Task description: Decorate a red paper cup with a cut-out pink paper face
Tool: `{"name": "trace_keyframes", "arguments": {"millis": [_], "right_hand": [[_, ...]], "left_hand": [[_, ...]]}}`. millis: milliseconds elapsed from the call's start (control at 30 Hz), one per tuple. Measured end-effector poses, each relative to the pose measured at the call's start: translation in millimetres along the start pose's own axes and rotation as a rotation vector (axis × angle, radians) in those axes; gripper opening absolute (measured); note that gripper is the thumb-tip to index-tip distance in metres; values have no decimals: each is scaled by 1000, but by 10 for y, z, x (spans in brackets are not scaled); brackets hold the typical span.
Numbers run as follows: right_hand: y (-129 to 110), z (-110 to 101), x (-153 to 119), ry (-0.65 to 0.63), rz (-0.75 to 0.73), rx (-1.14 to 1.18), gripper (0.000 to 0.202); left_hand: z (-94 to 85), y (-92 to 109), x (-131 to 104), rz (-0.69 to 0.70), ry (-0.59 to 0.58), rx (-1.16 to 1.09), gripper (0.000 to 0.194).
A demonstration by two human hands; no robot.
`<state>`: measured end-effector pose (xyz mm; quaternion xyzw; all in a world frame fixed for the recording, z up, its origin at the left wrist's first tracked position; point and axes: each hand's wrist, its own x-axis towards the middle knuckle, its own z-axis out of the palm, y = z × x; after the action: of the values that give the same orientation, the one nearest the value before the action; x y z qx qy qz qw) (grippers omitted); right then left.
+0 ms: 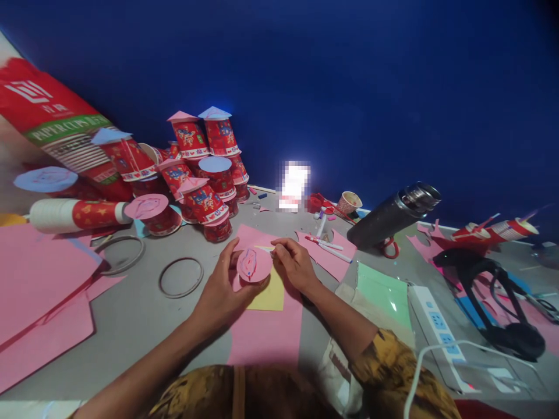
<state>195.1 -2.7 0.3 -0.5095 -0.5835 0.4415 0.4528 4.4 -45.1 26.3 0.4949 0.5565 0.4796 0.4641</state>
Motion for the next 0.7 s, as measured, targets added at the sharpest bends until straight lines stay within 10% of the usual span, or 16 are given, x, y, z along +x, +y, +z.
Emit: {"name": "trace_keyframes", "arguments": {"millis": [300,700], "right_hand": [[6,2,-15,-32,90,199,42],[-19,59,-84,-403,502,710,46]], "left_hand": [[-203,-12,56,-292,-167,-550,108],[-312,120,99,-148,-147,-455,113]]}}
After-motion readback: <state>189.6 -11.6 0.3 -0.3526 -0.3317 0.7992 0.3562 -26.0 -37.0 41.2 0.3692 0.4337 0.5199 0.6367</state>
